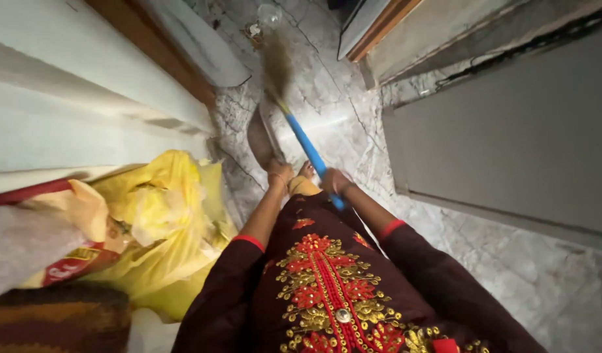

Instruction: Sweeping the floor with a broom and collecting dust and debris in a dustpan.

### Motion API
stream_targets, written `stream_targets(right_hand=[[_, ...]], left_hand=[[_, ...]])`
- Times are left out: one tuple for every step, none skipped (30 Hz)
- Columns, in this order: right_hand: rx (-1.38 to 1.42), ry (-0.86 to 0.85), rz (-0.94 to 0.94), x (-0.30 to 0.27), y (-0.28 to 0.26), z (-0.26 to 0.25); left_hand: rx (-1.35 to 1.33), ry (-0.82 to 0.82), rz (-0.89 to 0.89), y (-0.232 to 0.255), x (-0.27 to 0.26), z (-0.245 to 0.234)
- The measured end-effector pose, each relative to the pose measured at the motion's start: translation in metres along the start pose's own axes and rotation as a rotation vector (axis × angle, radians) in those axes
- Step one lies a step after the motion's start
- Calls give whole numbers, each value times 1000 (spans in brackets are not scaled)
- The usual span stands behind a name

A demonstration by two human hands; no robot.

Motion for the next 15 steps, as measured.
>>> stream_targets(right_hand=[[-12, -9, -7, -26, -23, -36], [146, -9, 119, -33, -48, -81], [304, -11, 245, -35, -70, -131], [302, -11, 238, -46, -62, -141], [244, 31, 231, -56, -53, -152], [188, 73, 229, -68, -44, -161], [188, 74, 227, -85, -27, -159], [190, 143, 262, -105, -10, -156], [191, 213, 296, -127, 7, -152], [194, 217, 296, -148, 25, -145], [200, 231, 334, -169, 44, -139], [206, 242, 374, -193, 62, -131], [207, 242, 375, -210, 69, -129], [265, 269, 404, -227, 77, -128], [323, 296, 434, -245, 84, -127]], left_hand=[[-14, 8, -4, 3, 3, 9], [73, 96, 102, 13, 8, 13], [161, 186, 207, 22, 12, 18], [159, 192, 209, 44, -1, 26], [-11, 163, 175, 64, -13, 35], [-179, 130, 139, 83, -27, 45], [-178, 131, 140, 83, -19, 52], [-96, 127, 239, 80, -14, 58], [-13, 122, 338, 77, -10, 65], [-11, 121, 342, 80, -11, 74], [-123, 34, 228, 81, -11, 83], [-234, -52, 110, 80, -13, 92], [-232, -53, 111, 80, -10, 98], [-160, -77, 27, 78, -6, 105], [-87, -101, -55, 77, -2, 113]])
Point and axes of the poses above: each hand's wrist, its own x-axis towards the middle knuckle, its own z-axis out of the palm, y = z × x, the point moved 2 cm from there along x, towards the middle knuckle
